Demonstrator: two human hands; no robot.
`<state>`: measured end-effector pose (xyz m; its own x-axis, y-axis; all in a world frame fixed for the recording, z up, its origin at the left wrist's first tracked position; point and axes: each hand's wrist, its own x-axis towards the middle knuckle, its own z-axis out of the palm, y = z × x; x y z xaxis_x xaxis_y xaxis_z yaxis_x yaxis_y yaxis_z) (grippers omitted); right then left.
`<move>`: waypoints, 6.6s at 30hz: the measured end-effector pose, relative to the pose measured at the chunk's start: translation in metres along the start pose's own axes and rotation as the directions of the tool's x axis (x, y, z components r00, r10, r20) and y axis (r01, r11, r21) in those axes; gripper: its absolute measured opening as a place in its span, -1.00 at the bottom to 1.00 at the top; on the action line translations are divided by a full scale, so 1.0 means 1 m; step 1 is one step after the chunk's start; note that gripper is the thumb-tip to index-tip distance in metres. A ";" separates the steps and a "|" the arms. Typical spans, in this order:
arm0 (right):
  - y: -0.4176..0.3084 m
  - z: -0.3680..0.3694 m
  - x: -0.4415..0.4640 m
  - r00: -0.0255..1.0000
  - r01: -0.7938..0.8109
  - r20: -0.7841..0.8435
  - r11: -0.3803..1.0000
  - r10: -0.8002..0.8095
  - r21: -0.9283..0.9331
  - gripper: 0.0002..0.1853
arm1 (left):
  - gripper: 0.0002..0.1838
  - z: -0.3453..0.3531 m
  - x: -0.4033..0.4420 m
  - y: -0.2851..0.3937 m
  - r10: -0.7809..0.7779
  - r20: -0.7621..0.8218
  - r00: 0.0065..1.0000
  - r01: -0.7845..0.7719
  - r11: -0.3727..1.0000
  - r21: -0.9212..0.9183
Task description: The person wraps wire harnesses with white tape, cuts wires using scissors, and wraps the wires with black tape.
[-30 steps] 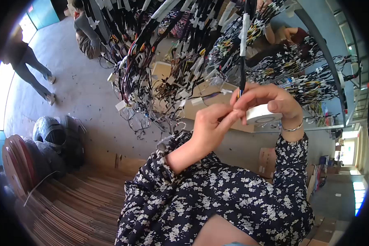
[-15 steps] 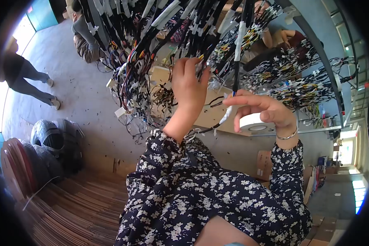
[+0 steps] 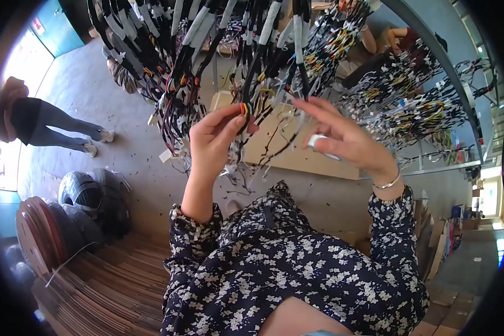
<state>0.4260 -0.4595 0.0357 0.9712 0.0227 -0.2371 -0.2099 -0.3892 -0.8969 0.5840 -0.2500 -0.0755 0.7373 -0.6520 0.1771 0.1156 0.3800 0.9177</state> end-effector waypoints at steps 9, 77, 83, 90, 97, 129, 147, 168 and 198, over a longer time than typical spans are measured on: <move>0.050 -0.002 0.062 0.952 0.216 -0.223 0.976 -0.209 0.007 -0.42 | -0.68 0.013 -0.043 0.048 -0.039 0.170 0.985 0.081 0.965 -0.249; 0.040 0.065 0.046 0.883 0.287 0.094 0.686 -0.461 0.668 -0.22 | -0.77 0.001 -0.056 0.056 -0.046 -0.203 0.978 0.043 0.999 -0.019; 0.042 0.080 0.056 0.826 0.264 0.141 0.596 -0.546 0.759 -0.17 | -0.71 0.003 -0.048 0.049 0.053 -0.343 0.938 0.085 0.924 0.374; 0.068 0.070 0.058 0.981 0.155 -0.180 0.267 0.071 0.951 -0.54 | -0.68 -0.011 -0.056 0.042 0.309 -0.373 0.875 -0.005 0.776 0.631; 0.129 0.101 0.011 0.980 0.181 -0.150 -0.278 0.131 0.943 -0.52 | -0.47 0.025 -0.066 0.026 0.163 -0.188 0.969 -0.141 0.982 0.128; -0.130 0.544 -0.234 -0.835 -0.132 -0.216 -0.196 -0.506 0.972 -0.41 | -0.65 0.108 -0.048 -0.009 0.095 0.493 0.865 -0.099 0.995 -0.018; -0.061 0.536 -0.398 -0.886 -0.308 -0.424 -0.448 -0.186 0.839 -0.56 | -0.75 0.047 0.018 0.009 -0.001 0.337 0.942 0.080 0.972 -0.221; -0.097 0.354 -0.214 -0.710 -0.369 -0.703 0.863 -0.023 0.344 -0.65 | -0.51 0.013 0.026 0.012 0.006 0.694 0.720 0.326 0.880 -0.346; -0.068 0.259 -0.018 0.732 0.370 -0.612 0.581 0.298 0.725 -0.58 | -0.53 -0.007 -0.005 0.078 0.079 0.818 0.569 -0.016 0.996 -0.085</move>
<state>0.3932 -0.1945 0.0046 0.7179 -0.6631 -0.2120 0.1554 0.4495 -0.8796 0.5939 -0.2128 -0.0073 -0.1159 -0.8781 0.4643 0.1603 0.4448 0.8812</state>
